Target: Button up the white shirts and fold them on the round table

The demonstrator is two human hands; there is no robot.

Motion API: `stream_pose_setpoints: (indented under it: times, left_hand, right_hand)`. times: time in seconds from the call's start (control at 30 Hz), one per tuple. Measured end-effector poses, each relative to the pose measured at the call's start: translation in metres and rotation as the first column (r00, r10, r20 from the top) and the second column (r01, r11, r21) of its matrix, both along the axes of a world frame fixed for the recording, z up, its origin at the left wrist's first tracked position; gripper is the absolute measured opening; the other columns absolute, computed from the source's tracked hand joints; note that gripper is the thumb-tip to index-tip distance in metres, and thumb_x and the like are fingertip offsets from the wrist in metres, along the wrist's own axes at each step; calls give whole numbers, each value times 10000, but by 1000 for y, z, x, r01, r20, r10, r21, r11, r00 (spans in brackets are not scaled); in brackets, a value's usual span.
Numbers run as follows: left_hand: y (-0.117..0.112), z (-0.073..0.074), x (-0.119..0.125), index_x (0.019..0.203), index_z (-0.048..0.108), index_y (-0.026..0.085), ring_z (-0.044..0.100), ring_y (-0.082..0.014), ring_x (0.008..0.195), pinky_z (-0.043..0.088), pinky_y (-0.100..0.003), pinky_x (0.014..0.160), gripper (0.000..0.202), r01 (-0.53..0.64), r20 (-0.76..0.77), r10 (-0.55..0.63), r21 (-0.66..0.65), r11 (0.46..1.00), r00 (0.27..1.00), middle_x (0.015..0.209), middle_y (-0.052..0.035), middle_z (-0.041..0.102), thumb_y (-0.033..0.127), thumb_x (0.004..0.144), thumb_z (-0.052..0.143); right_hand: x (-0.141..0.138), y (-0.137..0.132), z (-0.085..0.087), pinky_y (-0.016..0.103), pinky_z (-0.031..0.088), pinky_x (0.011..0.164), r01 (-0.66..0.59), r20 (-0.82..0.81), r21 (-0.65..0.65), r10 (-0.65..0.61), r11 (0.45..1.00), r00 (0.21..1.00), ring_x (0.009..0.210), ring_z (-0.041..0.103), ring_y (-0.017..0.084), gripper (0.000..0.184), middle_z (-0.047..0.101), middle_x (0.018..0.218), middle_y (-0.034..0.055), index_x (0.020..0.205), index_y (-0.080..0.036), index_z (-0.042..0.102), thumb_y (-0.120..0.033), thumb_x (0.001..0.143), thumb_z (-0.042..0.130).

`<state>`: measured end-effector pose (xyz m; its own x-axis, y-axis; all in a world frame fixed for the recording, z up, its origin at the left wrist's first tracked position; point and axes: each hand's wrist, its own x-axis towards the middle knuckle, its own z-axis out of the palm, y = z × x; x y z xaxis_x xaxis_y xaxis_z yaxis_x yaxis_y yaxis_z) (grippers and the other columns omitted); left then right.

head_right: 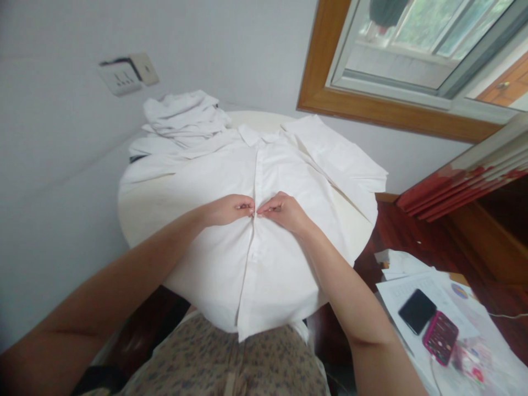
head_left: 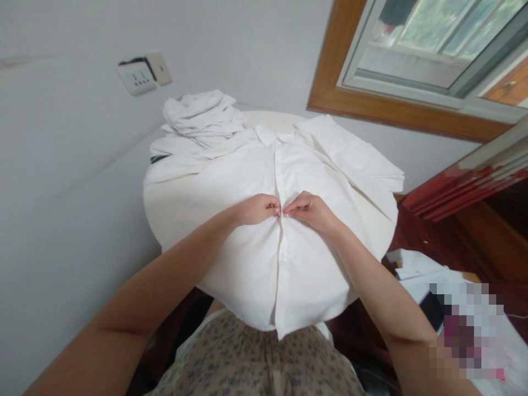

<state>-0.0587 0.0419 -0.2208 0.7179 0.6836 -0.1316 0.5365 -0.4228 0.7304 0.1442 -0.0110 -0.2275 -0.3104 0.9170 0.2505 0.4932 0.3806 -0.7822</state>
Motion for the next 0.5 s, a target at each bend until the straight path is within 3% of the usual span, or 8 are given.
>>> stream_pose_setpoints:
  times: [0.2,0.5]
  left_hand:
    - [-1,6,-1,771,621,150,522,-138,687,367,-228,642,212,26,-48,-26,5,1000,999,706,-8,604,302,786,473]
    - [0,10,-3,842,649,153,549,-151,736,386,-236,674,257,29,-80,-35,-67,997,996,785,-21,644,319,760,471]
  right_hand:
    - [-2,-3,1,278,448,726,-9,72,148,-2,989,997,750,584,162,65,708,727,38,794,-212,779,-232,771,721]
    - [-7,-5,1,320,456,782,-41,156,271,-2,962,988,778,600,177,49,721,754,32,782,-216,761,-192,776,719]
